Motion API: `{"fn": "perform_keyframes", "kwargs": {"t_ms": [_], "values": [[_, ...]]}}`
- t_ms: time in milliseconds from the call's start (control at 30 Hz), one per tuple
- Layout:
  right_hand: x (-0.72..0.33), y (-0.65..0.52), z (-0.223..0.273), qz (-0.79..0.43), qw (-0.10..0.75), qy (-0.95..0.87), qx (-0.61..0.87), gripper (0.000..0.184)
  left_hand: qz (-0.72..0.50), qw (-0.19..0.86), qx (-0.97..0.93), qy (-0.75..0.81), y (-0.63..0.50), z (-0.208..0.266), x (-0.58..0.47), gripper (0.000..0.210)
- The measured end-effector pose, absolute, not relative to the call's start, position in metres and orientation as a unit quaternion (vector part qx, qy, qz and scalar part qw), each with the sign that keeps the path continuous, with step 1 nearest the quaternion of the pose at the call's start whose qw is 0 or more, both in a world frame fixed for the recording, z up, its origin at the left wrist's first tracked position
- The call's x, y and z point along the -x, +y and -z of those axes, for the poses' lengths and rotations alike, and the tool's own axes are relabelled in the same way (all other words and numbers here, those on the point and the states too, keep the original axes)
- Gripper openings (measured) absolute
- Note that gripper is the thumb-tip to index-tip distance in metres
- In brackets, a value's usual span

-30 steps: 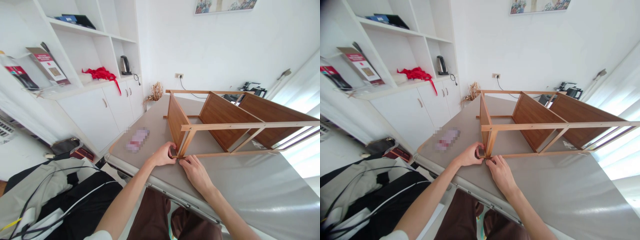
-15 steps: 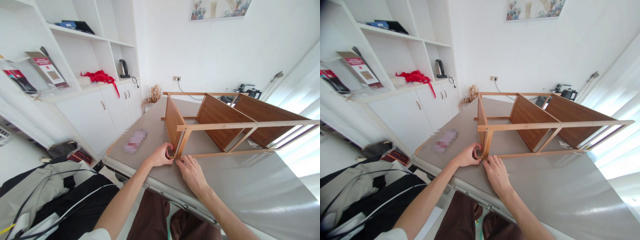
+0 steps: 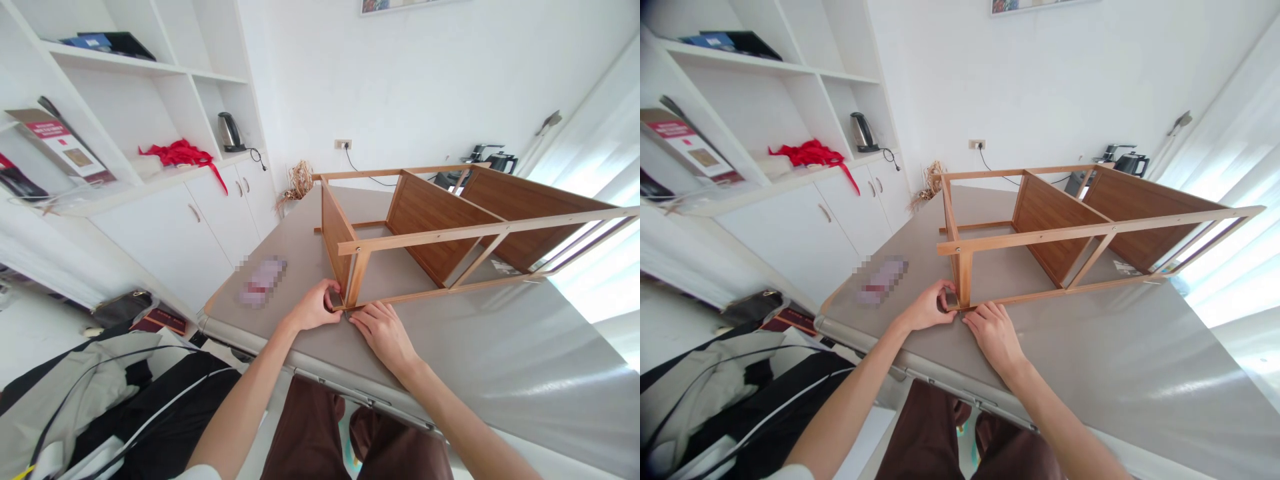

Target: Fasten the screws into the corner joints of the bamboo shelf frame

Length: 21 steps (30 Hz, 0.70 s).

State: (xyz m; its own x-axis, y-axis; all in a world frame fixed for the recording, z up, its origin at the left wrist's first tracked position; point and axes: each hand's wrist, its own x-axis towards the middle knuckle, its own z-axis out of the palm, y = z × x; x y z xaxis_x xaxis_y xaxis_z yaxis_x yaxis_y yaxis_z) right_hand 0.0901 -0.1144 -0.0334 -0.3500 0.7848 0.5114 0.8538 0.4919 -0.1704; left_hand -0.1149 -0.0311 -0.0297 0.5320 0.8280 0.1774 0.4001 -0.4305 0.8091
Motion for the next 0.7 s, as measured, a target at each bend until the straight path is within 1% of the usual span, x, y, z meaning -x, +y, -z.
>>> {"fn": "perform_keyframes", "kwargs": {"t_ms": [67, 133, 267, 433, 567, 700], "values": [[-0.0910, -0.1141, 0.0344, 0.088, 0.258, -0.829, 0.488, 0.024, -0.290, 0.365, -0.795, 0.387, -0.0308, 0.0299, 0.1144, 0.051], [-0.0928, -0.1141, 0.0352, 0.090, 0.253, -0.835, 0.480, 0.022, -0.289, 0.367, -0.796, 0.386, -0.0305, 0.0300, 0.1140, 0.051], [-0.0980, -0.1154, 0.0355, 0.047, 0.269, -0.837, 0.474, 0.016, -0.283, 0.371, -0.795, 0.388, -0.0308, 0.0288, 0.1136, 0.052], [-0.1002, -0.1177, 0.0348, 0.019, 0.266, -0.843, 0.468, 0.019, -0.279, 0.368, -0.795, 0.393, -0.0325, 0.0245, 0.1137, 0.051], [-0.0970, -0.1183, 0.0342, -0.002, 0.287, -0.830, 0.478, 0.023, -0.277, 0.368, -0.794, 0.397, -0.0331, 0.0222, 0.1142, 0.051], [-0.0933, -0.1184, 0.0331, -0.038, 0.309, -0.820, 0.480, 0.023, -0.278, 0.370, -0.794, 0.395, -0.0329, 0.0225, 0.1145, 0.052]]}}
